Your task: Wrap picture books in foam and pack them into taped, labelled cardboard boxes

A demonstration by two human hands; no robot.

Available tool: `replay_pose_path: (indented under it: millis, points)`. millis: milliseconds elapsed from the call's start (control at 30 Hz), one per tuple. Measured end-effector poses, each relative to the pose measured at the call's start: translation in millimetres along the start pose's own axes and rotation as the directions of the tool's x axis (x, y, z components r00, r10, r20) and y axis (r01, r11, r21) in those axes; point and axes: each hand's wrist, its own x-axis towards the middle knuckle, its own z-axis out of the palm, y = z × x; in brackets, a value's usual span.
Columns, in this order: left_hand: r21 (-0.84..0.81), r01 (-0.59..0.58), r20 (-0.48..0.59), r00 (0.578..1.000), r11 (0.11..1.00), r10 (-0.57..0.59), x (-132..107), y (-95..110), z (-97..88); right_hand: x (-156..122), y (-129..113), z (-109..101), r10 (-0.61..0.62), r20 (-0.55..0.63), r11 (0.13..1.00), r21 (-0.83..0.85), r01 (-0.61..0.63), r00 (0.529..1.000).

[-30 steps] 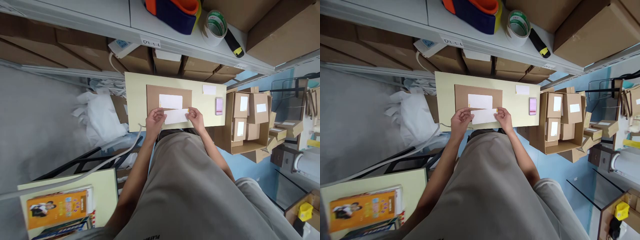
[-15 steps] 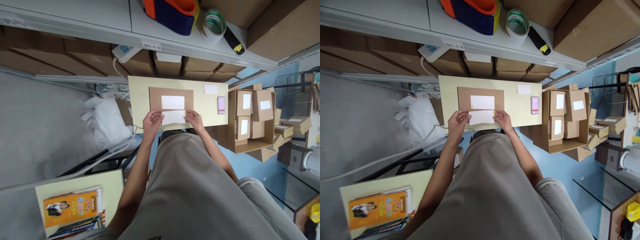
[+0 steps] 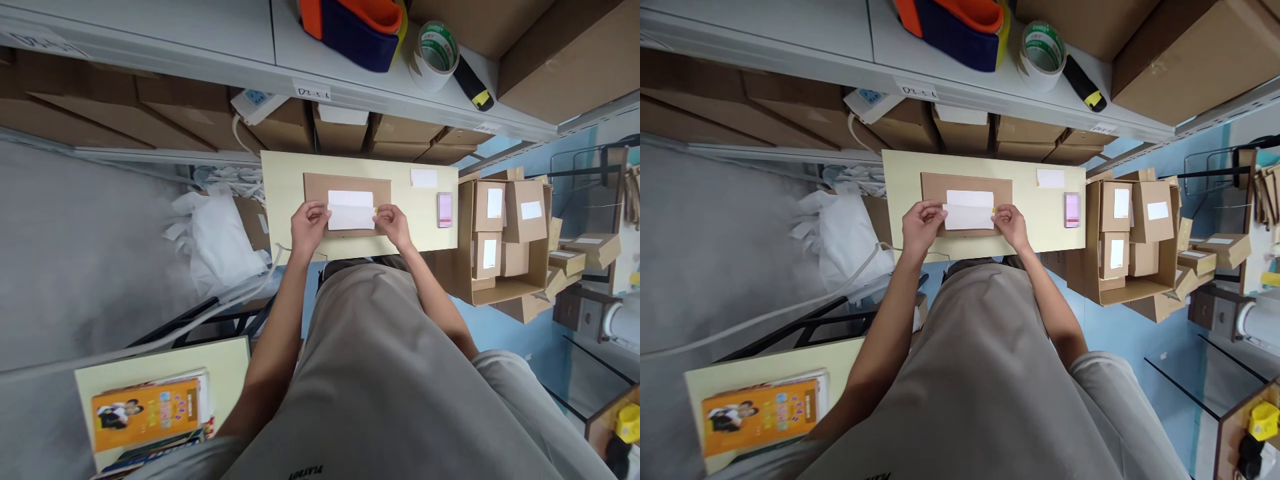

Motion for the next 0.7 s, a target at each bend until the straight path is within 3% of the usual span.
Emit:
replay_pose_path:
  millis: [267,467,700]
  points:
    - [-0.031,0.023,0.017,1.000,0.999,-0.023,58.9,-0.7,9.3,58.0,-5.8,5.3,-0.003,0.020,0.998,-0.058,0.004,1.000]
    - [-0.025,0.026,0.035,0.999,0.999,-0.026,65.6,-1.5,17.8,64.1,-2.7,-0.2,0.023,0.036,0.999,-0.045,-0.021,0.999]
    - [-0.010,0.022,0.074,0.997,1.000,-0.022,64.5,-5.4,7.6,58.7,-5.9,-3.0,0.035,0.075,0.999,-0.044,-0.031,0.997]
